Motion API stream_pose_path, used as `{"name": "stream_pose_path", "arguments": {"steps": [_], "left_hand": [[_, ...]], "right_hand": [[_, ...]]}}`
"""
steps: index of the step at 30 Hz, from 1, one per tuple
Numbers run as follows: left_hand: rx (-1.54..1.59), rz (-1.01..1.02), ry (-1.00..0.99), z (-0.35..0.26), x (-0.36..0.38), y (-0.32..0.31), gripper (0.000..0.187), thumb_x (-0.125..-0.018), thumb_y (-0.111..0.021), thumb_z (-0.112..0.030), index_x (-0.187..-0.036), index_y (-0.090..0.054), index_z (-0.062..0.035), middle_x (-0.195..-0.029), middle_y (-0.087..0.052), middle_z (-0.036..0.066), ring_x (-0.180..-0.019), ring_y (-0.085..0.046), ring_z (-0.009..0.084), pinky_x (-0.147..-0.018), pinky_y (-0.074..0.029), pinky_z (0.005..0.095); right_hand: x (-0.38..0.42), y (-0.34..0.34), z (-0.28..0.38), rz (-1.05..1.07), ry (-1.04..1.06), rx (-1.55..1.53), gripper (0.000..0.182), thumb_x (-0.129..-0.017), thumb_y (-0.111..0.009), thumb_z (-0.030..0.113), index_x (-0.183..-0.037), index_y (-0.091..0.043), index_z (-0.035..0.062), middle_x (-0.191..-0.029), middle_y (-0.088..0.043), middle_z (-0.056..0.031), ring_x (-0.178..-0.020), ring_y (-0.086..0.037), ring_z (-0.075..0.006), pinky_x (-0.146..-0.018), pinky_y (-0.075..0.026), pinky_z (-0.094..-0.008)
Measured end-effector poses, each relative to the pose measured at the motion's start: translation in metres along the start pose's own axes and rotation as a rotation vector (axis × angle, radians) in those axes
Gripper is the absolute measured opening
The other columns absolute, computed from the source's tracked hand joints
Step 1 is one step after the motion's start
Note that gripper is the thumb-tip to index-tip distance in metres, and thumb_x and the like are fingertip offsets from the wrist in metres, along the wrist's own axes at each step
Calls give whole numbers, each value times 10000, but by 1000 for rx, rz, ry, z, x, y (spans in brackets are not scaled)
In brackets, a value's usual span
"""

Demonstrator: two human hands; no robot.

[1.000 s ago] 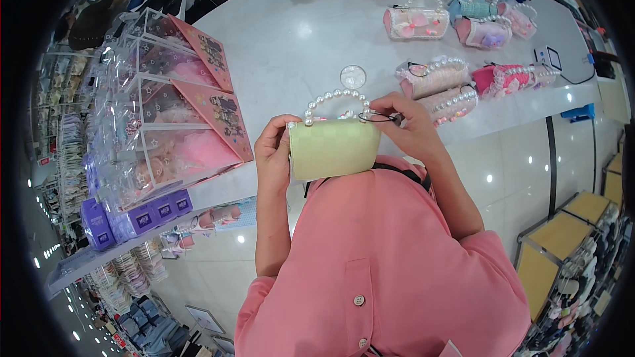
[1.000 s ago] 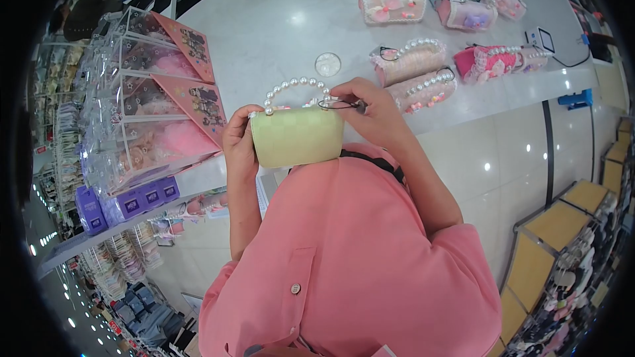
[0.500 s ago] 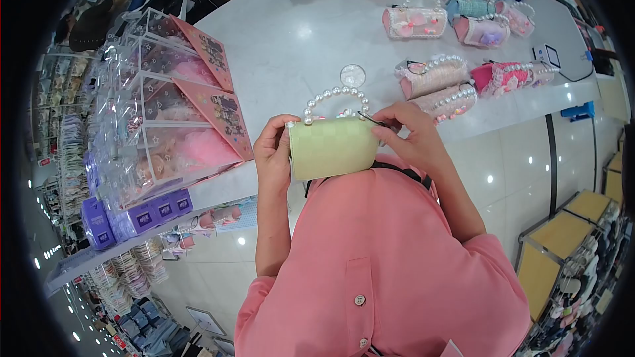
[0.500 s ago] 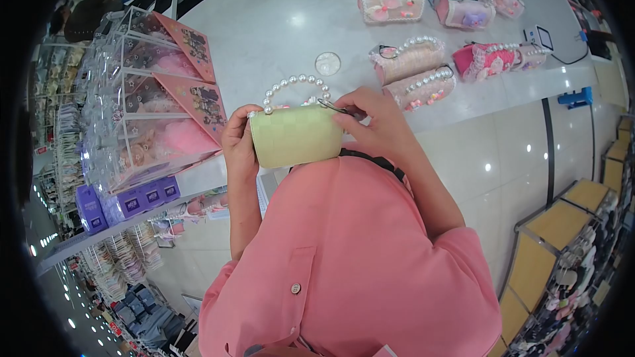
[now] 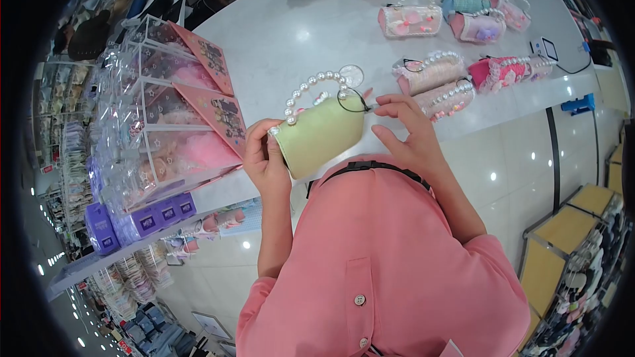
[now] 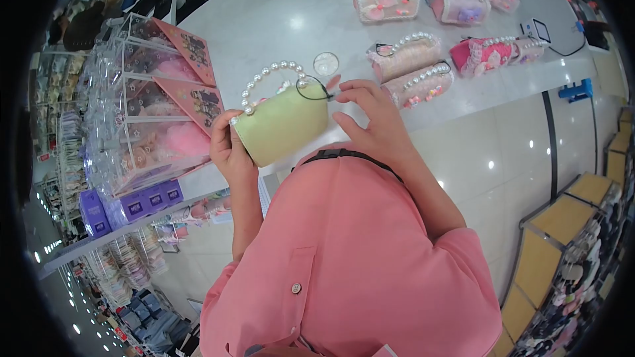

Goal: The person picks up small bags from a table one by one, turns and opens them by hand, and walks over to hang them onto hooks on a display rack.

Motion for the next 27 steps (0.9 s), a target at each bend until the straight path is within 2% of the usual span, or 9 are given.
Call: {"name": "stream_pose_path", "arguments": {"steps": [5, 8, 9, 12, 13, 16, 18, 21, 27], "left_hand": [[-293, -47, -320, -37, 4, -11, 144, -971, -533, 5, -1072, -636, 23, -1073, -642, 125, -1000, -618, 234, -918, -483, 356], [-437, 8, -567, -43, 10, -18, 211, -893, -557, 76, -1079, -640, 22, -1064, -643, 145, -995, -637, 292, -908, -496, 378], [-470, 62, -655, -46, 11, -21, 292, -810, -598, 127, -1070, -654, 9, -1067, -642, 148, -996, -654, 328, -897, -512, 406], [-587, 194, -857, -43, 18, -26, 325, -758, -618, 151, -1033, -679, -13, -1069, -641, 131, -997, -665, 333, -866, -542, 431], [-618, 186, -965, -43, 16, -30, 231, -725, -727, 30, -946, -730, -36, -1008, -650, 95, -949, -661, 306, -784, -614, 421], [-667, 297, -1099, -43, 19, -37, 233, -721, -767, -29, -950, -731, -53, -1021, -656, 82, -948, -658, 277, -806, -617, 413], [-680, 363, -1095, -42, 21, -41, 248, -714, -758, -41, -961, -735, -48, -1041, -663, 85, -976, -653, 259, -838, -611, 408], [-693, 459, -1057, -42, 19, -45, 286, -695, -751, -33, -981, -740, -32, -1045, -673, 96, -964, -663, 283, -830, -610, 416], [-674, 518, -973, -37, 15, -48, 284, -747, -774, -118, -1012, -726, -28, -1064, -678, 119, -985, -672, 298, -840, -600, 431]], "right_hand": [[8, -18, 0, 160, -250, -229, 490, -903, -724, 193, -1325, -543, 21, -1353, -569, -134, -1193, -597, -269, -950, -507, -384], [3, -23, 20, 346, -459, -589, 640, -917, -693, 168, -1468, -402, 24, -1421, -506, -147, -1281, -550, -268, -1025, -474, -397], [3, -29, 15, 379, -431, -761, 713, -921, -689, 182, -1516, -325, 32, -1482, -442, -159, -1302, -537, -285, -988, -503, -398], [2, -28, 9, 364, -508, -1173, 734, -931, -711, 255, -1513, -326, 27, -1452, -468, -185, -1275, -563, -280, -962, -530, -363], [1, -29, 9, 347, -533, -1224, 710, -943, -692, 253, -1512, -330, 31, -1429, -491, -173, -1244, -582, -268, -947, -536, -358], [-5, -31, 13, 291, -628, -1221, 634, -971, -632, 235, -1503, -348, 38, -1348, -563, -140, -1141, -637, -230, -904, -554, -348], [-8, -29, 21, 244, -711, -1017, 579, -981, -592, 204, -1489, -371, 37, -1277, -615, -122, -1057, -668, -205, -879, -561, -347], [-10, -30, 17, 161, -770, -1086, 526, -965, -562, 153, -1454, -418, 27, -1200, -658, -106, -973, -683, -192, -843, -569, -347], [-11, -32, 0, 54, -756, -1095, 468, -927, -529, 63, -1390, -493, 12, -1242, -657, -147, -1083, -650, -190, -907, -531, -346]]}}
Point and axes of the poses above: each hand's wrist, its own x-axis away from the middle knuckle, its own y-axis out of the back of the hand, z = x × y, the point moved 1 cm from there along -x, towards the middle knuckle
